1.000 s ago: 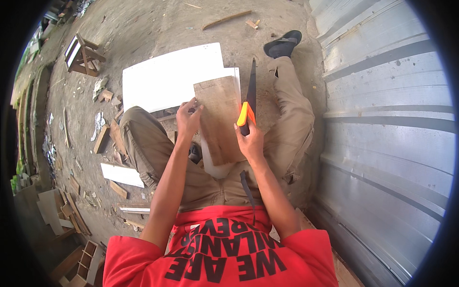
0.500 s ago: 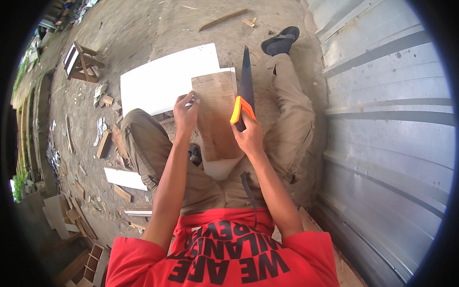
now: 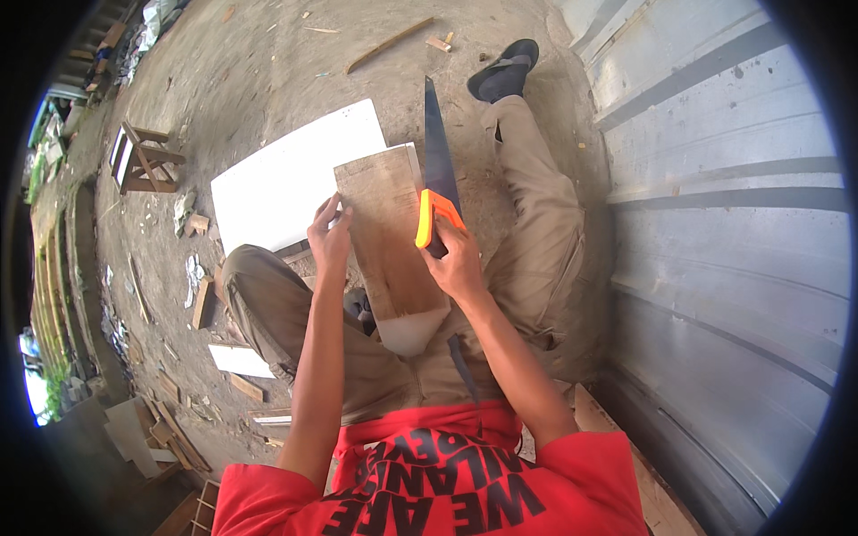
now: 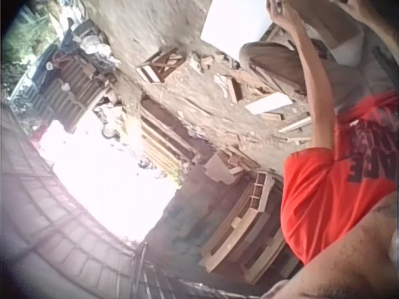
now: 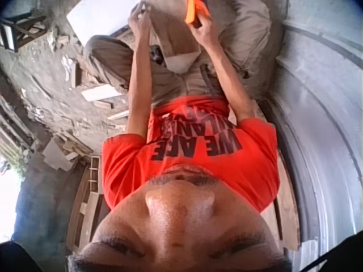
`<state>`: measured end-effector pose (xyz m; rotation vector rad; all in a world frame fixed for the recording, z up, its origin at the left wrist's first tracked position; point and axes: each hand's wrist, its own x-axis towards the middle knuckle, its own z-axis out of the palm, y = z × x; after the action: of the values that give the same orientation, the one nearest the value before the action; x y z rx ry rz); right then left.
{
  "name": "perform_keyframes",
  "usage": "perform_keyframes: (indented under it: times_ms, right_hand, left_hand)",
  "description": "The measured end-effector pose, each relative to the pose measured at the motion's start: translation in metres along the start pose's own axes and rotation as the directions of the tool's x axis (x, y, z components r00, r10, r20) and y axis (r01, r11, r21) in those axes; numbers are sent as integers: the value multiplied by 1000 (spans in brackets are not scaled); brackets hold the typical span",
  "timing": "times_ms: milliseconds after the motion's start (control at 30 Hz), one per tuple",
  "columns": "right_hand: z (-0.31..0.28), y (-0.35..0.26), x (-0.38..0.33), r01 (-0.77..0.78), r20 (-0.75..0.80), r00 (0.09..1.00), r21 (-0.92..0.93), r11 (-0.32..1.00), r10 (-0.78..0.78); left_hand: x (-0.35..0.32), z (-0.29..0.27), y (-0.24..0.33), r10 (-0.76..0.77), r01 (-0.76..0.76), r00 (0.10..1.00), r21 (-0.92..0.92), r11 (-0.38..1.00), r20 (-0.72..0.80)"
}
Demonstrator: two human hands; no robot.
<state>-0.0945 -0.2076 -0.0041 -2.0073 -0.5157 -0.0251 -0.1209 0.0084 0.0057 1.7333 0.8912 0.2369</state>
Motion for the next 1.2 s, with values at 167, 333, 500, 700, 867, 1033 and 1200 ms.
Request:
perform_keyframes:
  times_ms: [167,333,500,700,867,1033,1200]
  right_hand:
    - [2,1,2,-26,-5,1000,17,1000,27]
    - [0,0,1,-150,31,989,79,986,148]
    - [3,6,-1,-104,3,995,104,989,104]
    - [3,13,-2,-62,9,998,110,992,61]
    - [3,15,-1,-46,-9,999,146,988,48]
    - [2,14,-1,-83,4,997,142,986,83]
    - [1,5,0,-85,-47,994,157,984,94]
  left_hand:
    - [5,0,-18,-3,0,999,-72,997,-47]
    - [8,4,-25,40,-44,998,-72,996,-55]
    - [5,3,-24,68,-71,996,-76,995,-50]
    - [2,6,-23,46,-54,997,-156,986,-55]
    - [1,9,-23,34,-43,998,-145,988,-58]
    - [-3,23,-31,251,-260,958,-46,965,-142]
    - [-1,27,-41,354,-335,918,127,933,-180]
